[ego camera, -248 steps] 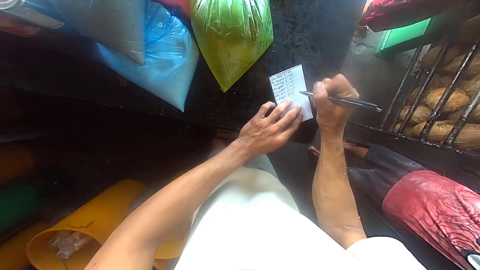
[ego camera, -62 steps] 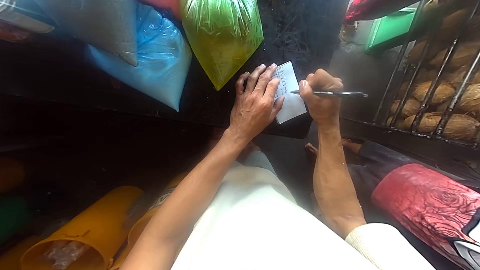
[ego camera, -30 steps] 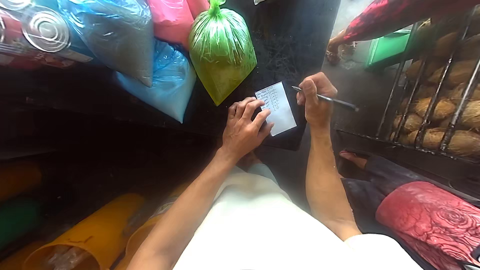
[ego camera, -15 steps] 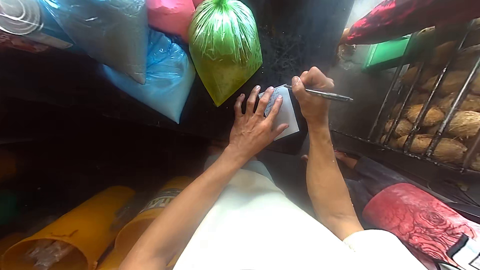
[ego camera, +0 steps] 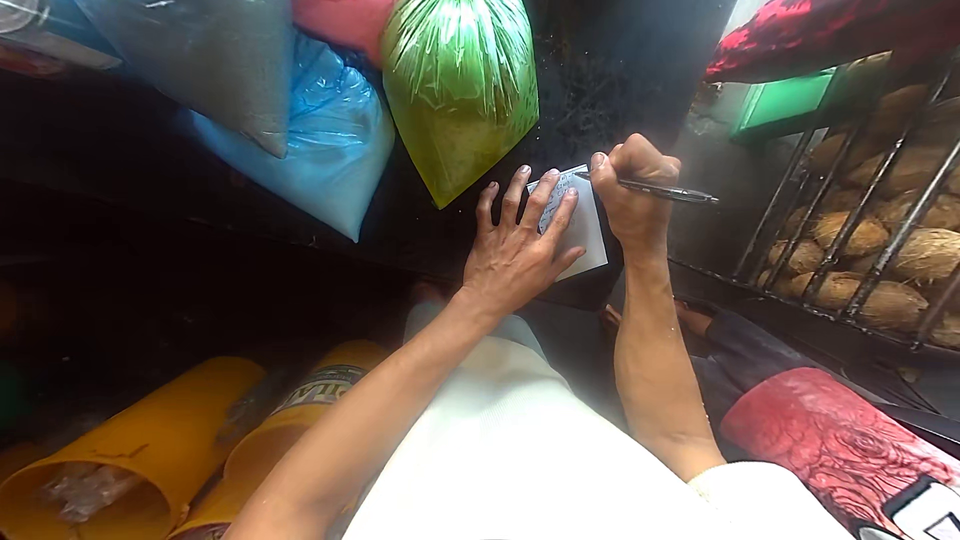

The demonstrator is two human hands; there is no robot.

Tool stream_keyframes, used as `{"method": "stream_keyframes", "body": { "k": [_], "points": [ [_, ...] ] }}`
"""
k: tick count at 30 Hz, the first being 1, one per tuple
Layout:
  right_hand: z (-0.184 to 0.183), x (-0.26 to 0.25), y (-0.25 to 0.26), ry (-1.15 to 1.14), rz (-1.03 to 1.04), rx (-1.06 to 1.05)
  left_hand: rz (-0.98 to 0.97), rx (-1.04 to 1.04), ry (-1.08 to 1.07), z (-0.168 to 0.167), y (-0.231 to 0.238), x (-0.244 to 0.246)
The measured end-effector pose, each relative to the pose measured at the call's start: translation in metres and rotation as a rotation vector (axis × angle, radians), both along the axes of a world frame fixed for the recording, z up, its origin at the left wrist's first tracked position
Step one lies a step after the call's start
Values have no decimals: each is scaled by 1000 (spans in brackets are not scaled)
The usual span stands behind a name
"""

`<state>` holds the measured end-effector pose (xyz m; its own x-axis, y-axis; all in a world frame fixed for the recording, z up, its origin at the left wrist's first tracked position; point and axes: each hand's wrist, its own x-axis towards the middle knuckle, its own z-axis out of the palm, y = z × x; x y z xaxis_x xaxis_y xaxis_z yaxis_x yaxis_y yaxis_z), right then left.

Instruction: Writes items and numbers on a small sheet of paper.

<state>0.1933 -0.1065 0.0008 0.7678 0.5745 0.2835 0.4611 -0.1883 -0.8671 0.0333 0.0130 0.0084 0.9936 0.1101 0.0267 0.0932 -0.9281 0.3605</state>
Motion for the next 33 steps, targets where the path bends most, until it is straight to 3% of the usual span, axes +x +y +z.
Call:
{"method": "stream_keyframes", "body": {
  "k": [27,33],
  "points": [
    [1,1,0,33,-22,23,-2,-5,-2,1,0,0],
    [-1,3,-2,115,-43,136,-28,-19,-50,2,1,-3]
  ]
}}
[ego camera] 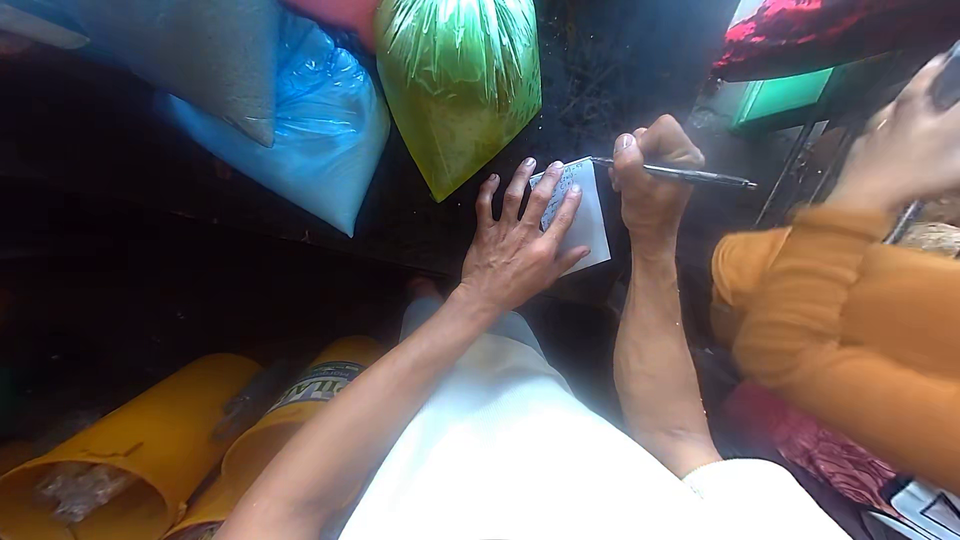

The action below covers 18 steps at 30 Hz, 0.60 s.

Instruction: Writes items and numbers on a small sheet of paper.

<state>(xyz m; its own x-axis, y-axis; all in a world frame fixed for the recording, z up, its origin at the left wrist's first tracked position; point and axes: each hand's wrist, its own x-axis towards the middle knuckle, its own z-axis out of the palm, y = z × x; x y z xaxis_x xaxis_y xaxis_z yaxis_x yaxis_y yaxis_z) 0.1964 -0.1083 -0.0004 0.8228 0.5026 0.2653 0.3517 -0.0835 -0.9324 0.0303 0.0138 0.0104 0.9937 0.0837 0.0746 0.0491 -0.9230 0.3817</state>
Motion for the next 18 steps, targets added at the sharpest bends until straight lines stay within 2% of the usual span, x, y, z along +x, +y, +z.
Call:
{"method": "stream_keyframes", "body": {
  "k": [3,5,10,14,18],
  "points": [
    [0,-1,2,1,-4,-10,-150,-64,-218,-5,0,-11],
    [0,-1,2,-4,-8,-11,-242,-73,-270,-9,0,-13],
    [-1,-2,1,-41,-31,23,-277,-26,-140,-10,-2,-9],
    [3,-10,1,-208,-79,-70,-270,5,-71,-11,-5,-5],
    [7,-8,-1,-58,41,-111,-273,28,-73,-11,-5,-5]
  ]
}}
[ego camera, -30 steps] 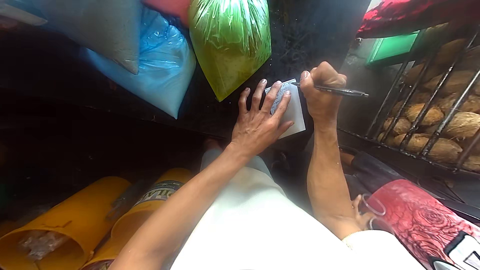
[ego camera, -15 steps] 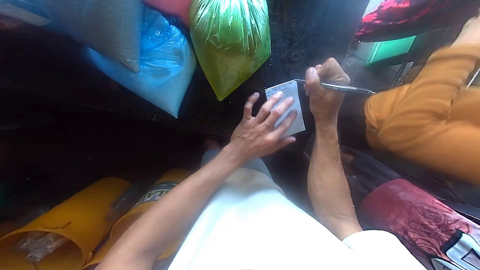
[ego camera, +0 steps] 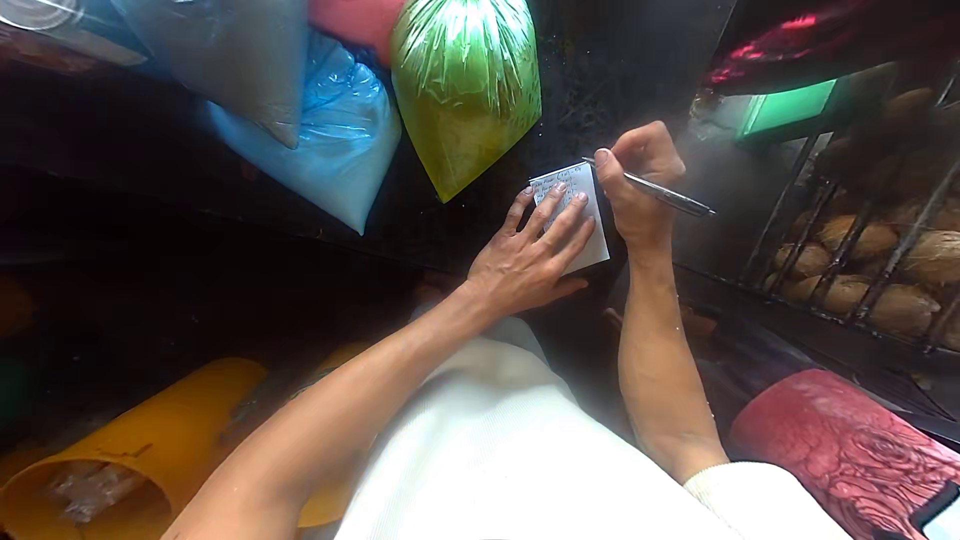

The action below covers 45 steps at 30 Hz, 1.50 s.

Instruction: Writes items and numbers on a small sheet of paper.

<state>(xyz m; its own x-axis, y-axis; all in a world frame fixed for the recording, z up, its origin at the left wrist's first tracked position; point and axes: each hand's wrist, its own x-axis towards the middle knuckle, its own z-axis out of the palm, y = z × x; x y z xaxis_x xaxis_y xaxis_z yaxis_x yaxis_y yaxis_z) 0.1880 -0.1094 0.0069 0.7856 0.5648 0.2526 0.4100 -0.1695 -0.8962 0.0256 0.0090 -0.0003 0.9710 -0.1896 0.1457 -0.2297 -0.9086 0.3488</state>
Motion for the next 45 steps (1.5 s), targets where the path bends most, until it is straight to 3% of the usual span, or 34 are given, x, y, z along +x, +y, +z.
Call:
{"method": "stream_keyframes", "body": {
  "k": [15,20,27,45],
  "points": [
    [-5,2,0,17,-4,96,21,14,-24,-1,-1,-1],
    [-7,-3,0,-98,-78,103,29,31,-22,0,0,-1],
    [-5,6,-7,23,58,23,58,41,7,3,0,0],
    [-5,2,-4,-47,-1,-18,73,35,28,4,-1,0]
  ]
}}
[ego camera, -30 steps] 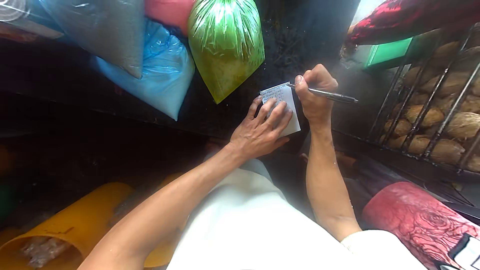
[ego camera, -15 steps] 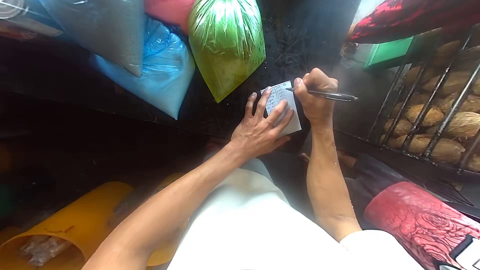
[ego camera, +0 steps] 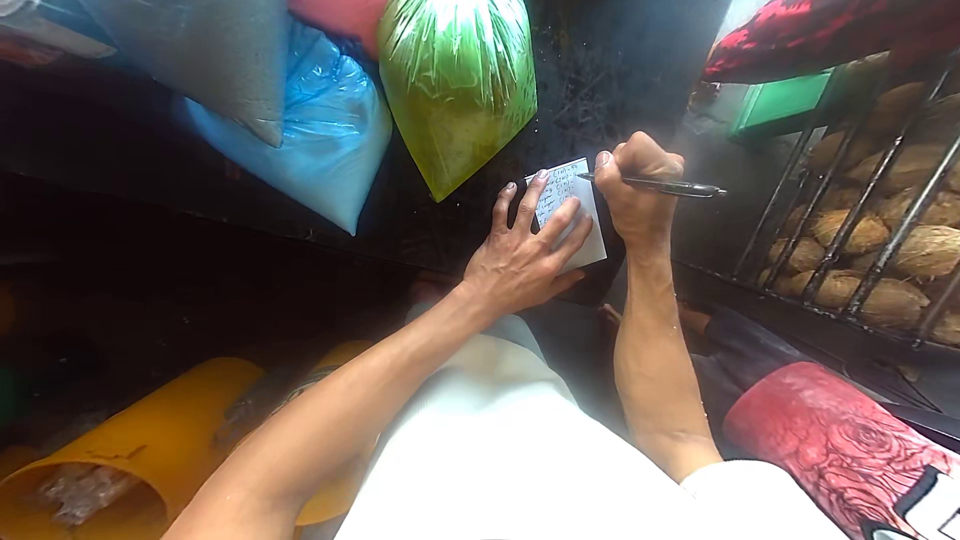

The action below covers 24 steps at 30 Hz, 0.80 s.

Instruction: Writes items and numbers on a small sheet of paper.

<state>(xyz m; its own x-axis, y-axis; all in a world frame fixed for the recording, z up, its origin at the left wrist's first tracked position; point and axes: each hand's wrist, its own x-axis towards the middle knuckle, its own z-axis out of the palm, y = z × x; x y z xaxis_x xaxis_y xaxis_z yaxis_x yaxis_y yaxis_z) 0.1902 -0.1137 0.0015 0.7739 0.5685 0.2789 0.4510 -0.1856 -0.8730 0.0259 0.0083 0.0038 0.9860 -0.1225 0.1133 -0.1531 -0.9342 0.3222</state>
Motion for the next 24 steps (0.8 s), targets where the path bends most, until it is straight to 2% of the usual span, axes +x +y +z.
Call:
{"method": "stream_keyframes", "body": {
  "k": [14,20,24],
  "points": [
    [0,1,-1,-4,-3,5,3,-16,-4,-1,0,0],
    [-1,1,-3,119,-90,204,3,-8,6,-1,0,-1],
    [4,-4,0,40,-140,171,-2,-7,4,-1,1,0]
  ]
}}
